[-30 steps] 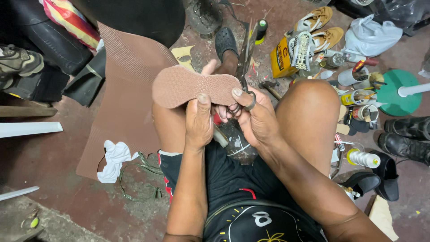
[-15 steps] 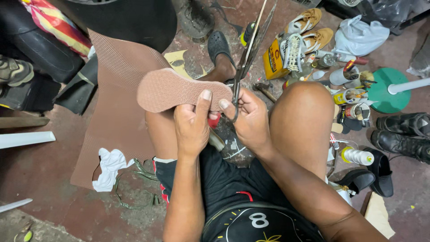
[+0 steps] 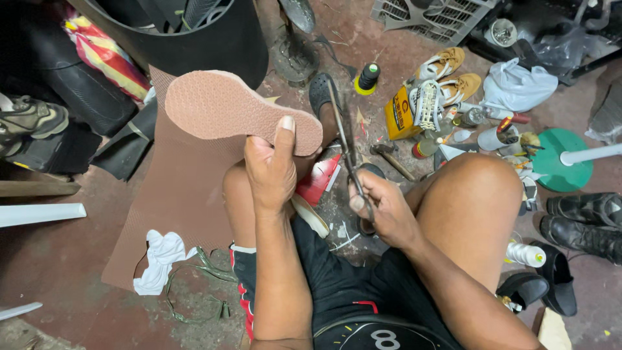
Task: The person cuts around the edges of a light-colored shoe sole with scissors, then holds and turns the sole over to check it.
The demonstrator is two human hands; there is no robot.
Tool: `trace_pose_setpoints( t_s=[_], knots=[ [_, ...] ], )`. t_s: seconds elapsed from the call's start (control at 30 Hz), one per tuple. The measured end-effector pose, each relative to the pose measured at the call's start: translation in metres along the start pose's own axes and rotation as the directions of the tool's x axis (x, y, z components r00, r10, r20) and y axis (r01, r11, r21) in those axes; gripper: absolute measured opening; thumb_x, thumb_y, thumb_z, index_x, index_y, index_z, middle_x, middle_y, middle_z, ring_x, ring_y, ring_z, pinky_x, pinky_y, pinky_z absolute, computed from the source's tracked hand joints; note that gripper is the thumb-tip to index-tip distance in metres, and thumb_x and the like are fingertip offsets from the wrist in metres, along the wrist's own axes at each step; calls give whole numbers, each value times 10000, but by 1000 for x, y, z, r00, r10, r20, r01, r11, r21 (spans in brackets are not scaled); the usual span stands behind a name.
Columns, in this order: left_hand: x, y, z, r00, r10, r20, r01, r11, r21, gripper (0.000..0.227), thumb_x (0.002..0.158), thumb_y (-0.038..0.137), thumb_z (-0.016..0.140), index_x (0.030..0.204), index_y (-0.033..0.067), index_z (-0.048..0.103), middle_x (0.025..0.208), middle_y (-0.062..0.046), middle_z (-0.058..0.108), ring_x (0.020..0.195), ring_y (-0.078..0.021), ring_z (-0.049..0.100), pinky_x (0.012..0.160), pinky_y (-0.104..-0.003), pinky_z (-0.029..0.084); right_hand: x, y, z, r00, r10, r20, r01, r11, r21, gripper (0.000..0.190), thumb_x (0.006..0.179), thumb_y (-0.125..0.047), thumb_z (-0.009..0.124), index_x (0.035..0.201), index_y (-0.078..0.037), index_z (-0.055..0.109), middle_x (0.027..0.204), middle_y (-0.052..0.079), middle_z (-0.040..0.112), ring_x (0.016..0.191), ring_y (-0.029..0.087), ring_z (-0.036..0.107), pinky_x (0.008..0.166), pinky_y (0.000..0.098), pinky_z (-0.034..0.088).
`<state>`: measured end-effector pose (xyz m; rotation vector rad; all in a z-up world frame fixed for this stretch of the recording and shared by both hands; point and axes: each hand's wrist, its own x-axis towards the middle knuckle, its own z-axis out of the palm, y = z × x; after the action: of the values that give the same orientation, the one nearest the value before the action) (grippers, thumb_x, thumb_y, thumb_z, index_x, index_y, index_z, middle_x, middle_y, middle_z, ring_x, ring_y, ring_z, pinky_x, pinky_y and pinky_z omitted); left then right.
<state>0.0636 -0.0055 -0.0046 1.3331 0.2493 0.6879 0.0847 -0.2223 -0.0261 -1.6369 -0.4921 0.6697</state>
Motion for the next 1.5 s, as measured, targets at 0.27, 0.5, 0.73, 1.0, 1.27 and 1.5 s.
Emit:
trace_pose_setpoints(
  t_s=[0.27,0.5,0.73,1.0,1.27,1.5],
  knots=[
    [-4,-34,-4,989,-135,68,138,989,-48,247,1050,217,595,1043,-18,672,909,-48,718,800,-114,655,749,-297,540,12,-1,13,999,33,-14,-35,974,-222,383,912,-428,691,863,-76,547,644,-29,410,589,54,372,516,264,309],
    [-6,-45,-9,997,-68,28,66,997,47,276,1054,234,607,1043,-29,691,937,-50,726,855,-124,653,809,-309,545,21,-5,16,1000,-13,-14,8,947,-321,328,893,-363,722,865,-82,555,651,-32,427,577,63,396,512,271,338],
    [-2,-46,-13,995,-101,27,99,993,66,271,1058,235,616,1034,-22,697,920,-53,721,848,-111,632,804,-305,539,26,4,16,998,-68,8,67,945,-321,350,871,-352,764,843,-82,543,645,-34,353,584,68,323,508,283,275],
    [0,-46,-16,992,-116,38,118,992,-54,231,1059,195,604,1119,-23,653,998,-49,707,900,-109,640,846,-294,542,20,7,20,999,-28,-22,20,953,-301,301,892,-317,768,852,-80,586,609,-67,330,569,34,288,491,268,239],
    [0,-35,-22,985,-142,93,151,984,-97,217,1049,180,603,1088,-27,657,956,-43,702,852,-105,639,799,-289,545,15,15,20,997,-81,16,82,965,-250,342,915,-349,772,874,-69,579,711,-52,398,635,44,366,558,248,317],
    [-6,-22,-21,926,-226,303,189,971,147,233,1009,181,632,986,-31,726,805,-58,704,733,-106,625,691,-297,536,30,4,13,988,-95,-123,108,988,107,333,1022,-419,650,1100,-97,626,813,-44,590,701,48,542,639,210,441]
  ],
)
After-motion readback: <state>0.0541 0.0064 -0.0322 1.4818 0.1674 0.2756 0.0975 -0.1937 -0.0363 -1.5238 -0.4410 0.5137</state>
